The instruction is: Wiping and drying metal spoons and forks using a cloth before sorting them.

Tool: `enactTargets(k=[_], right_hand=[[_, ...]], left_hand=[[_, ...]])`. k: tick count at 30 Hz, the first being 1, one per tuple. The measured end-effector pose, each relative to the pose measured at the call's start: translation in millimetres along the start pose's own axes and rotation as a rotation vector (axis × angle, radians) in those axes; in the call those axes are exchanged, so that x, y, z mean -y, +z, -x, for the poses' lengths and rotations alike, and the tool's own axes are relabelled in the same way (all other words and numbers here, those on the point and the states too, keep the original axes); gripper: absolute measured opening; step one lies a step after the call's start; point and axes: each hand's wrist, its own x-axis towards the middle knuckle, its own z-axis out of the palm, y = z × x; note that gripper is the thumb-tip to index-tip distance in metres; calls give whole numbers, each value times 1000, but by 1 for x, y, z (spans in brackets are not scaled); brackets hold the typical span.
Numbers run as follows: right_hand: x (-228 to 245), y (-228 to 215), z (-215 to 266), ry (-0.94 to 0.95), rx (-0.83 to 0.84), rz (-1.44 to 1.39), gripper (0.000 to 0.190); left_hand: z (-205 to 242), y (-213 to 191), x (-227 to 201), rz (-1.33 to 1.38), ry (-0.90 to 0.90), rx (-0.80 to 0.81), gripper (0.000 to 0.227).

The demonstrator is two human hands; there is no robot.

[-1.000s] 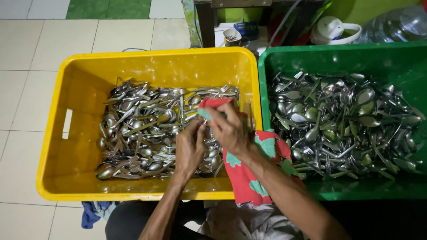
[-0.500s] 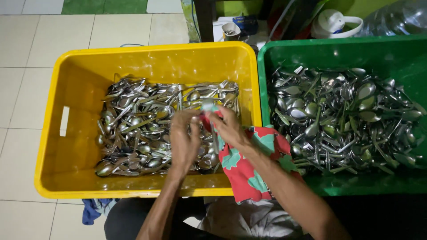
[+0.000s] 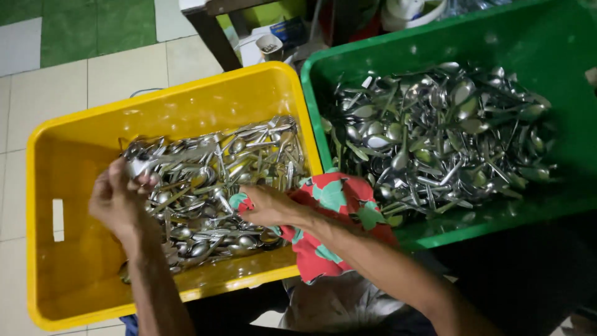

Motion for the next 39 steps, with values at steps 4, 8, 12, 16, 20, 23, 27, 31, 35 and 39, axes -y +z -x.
enactTargets(k=[4, 8, 12, 16, 20, 23, 27, 31, 35, 39], right_hand=[[29, -17, 10, 167, 15, -113, 50], [27, -34, 21, -7, -71, -366, 45], [0, -17, 4, 73, -242, -785, 43], [-14, -30, 3, -74, -113, -1278, 25], [15, -42, 30, -241, -182, -972, 28], [-22, -59, 12, -236, -369, -537, 36], [30, -60, 54, -177, -239, -637, 46], [28, -61, 44, 60, -300, -570, 76], [35, -64, 37, -75, -782, -670, 45], [-29, -81, 17, 196, -859, -593, 76]], left_hand=[[68, 64, -82, 92, 79, 486, 49], [102, 87, -114, -68, 433, 955, 51], [94, 55, -55, -197, 374, 587, 33], [107, 26, -12, -271, -133, 520, 60], [114, 24, 21, -27, -321, 479, 30], [91, 15, 85, 32, -238, 446, 17], [90, 19, 54, 92, -282, 464, 17], [60, 22, 25, -148, -49, 589, 18], [-7, 0, 45, -484, 138, 595, 27], [-49, -33, 122, -809, 222, 536, 24]])
